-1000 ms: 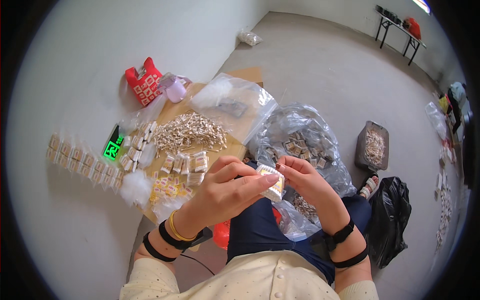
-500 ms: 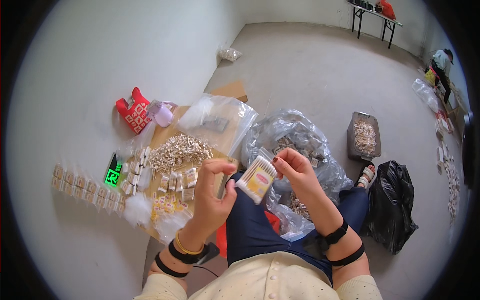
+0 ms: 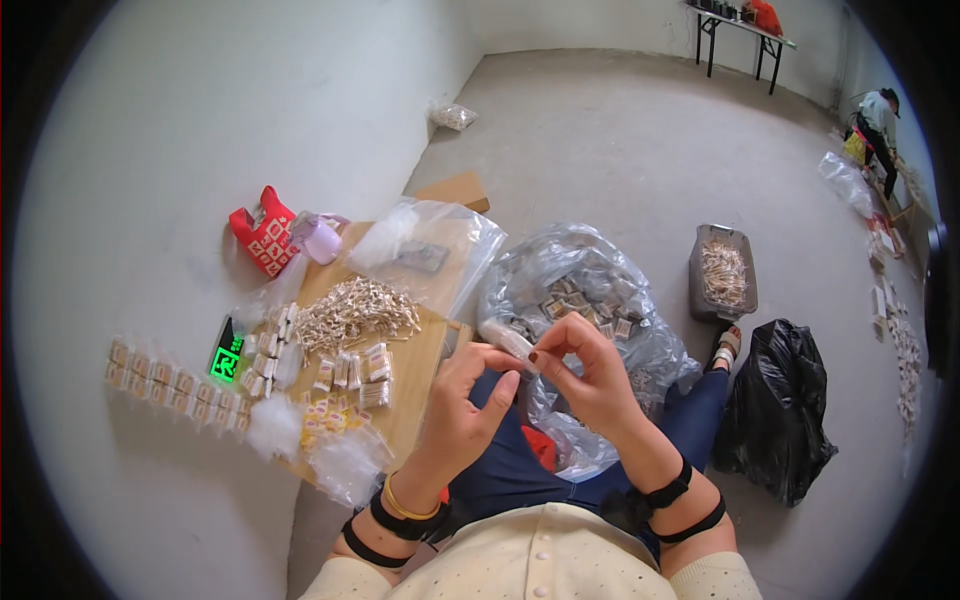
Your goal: The person sits on the floor and repeatedly picks up small rectangular items, places them into clear plastic bags, and seals them. The person then places the sealed packages onto a wooden table. The person also handles a large plastic bag containing loose items.
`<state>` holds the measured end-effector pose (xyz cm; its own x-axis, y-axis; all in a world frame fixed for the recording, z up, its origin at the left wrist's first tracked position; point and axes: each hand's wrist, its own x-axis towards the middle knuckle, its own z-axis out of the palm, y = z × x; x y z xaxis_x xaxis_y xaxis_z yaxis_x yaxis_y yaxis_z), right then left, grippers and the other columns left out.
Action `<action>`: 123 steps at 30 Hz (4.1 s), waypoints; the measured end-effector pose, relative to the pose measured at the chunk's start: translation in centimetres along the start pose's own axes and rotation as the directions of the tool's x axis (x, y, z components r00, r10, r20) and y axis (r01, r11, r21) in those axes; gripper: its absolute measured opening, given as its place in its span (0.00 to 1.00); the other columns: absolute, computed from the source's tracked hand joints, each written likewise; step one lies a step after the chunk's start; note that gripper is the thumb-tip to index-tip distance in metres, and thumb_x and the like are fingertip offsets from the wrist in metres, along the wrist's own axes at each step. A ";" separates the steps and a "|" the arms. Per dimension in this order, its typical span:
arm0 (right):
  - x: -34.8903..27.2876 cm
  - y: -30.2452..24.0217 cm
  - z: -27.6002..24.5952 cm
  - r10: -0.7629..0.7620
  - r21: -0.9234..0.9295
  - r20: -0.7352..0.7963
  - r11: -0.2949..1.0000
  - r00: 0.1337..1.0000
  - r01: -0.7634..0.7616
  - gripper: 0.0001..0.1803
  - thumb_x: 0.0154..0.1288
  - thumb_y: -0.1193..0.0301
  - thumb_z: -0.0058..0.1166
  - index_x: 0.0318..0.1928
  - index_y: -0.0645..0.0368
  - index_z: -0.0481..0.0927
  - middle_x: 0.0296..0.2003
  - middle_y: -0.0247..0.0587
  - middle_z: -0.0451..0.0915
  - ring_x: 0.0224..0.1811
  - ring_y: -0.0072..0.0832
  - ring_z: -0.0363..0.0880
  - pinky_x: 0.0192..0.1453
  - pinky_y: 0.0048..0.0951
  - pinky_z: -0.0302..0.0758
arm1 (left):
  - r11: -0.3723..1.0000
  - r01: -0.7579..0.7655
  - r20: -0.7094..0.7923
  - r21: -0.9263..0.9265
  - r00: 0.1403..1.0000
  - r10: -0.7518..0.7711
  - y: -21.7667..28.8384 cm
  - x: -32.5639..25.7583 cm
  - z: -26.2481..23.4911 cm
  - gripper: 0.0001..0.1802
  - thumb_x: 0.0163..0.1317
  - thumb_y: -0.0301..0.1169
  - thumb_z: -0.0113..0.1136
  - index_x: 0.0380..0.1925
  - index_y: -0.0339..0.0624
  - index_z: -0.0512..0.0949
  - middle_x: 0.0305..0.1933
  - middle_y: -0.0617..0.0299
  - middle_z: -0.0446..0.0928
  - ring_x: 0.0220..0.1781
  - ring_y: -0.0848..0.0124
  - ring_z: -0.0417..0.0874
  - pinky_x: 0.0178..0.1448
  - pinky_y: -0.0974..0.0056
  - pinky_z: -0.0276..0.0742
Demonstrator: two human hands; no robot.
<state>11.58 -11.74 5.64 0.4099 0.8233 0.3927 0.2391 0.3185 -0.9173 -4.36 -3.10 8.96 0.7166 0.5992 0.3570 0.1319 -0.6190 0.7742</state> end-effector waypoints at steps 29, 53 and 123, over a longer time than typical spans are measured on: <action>-2.2 0.9 -2.3 0.287 0.624 0.149 0.715 0.946 -0.315 0.07 0.70 0.70 0.55 0.41 0.58 0.73 0.36 0.25 0.73 0.41 0.12 0.71 0.47 0.17 0.68 | 0.932 0.032 -0.166 -0.361 0.981 -0.098 -4.4 -0.1 3.4 0.21 0.72 0.46 0.45 0.44 0.37 0.73 0.41 0.58 0.75 0.38 0.71 0.76 0.44 0.68 0.72; 0.7 5.3 3.4 0.087 -0.044 -0.361 0.993 0.929 -0.110 0.17 0.76 0.60 0.43 0.38 0.63 0.70 0.23 0.45 0.74 0.25 0.31 0.72 0.32 0.32 0.69 | 0.988 0.154 -0.287 0.020 0.947 -0.142 -6.6 0.8 4.5 0.23 0.74 0.40 0.45 0.23 0.35 0.72 0.15 0.47 0.69 0.17 0.53 0.73 0.23 0.56 0.64; -0.8 8.5 -1.9 0.238 0.301 -0.435 0.947 0.868 -0.109 0.16 0.76 0.62 0.46 0.31 0.58 0.71 0.23 0.23 0.67 0.27 0.10 0.61 0.30 0.17 0.62 | 0.918 0.124 -0.170 -0.376 0.965 -0.199 -6.1 2.6 6.2 0.15 0.74 0.42 0.48 0.33 0.43 0.66 0.12 0.73 0.61 0.11 0.85 0.59 0.15 0.77 0.52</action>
<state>14.90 -10.59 -2.33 0.7960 0.5860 0.1515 -0.0831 0.3538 -0.9316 0.97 -0.91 1.97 0.5491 0.7878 0.2789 -0.0481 -0.3033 0.9517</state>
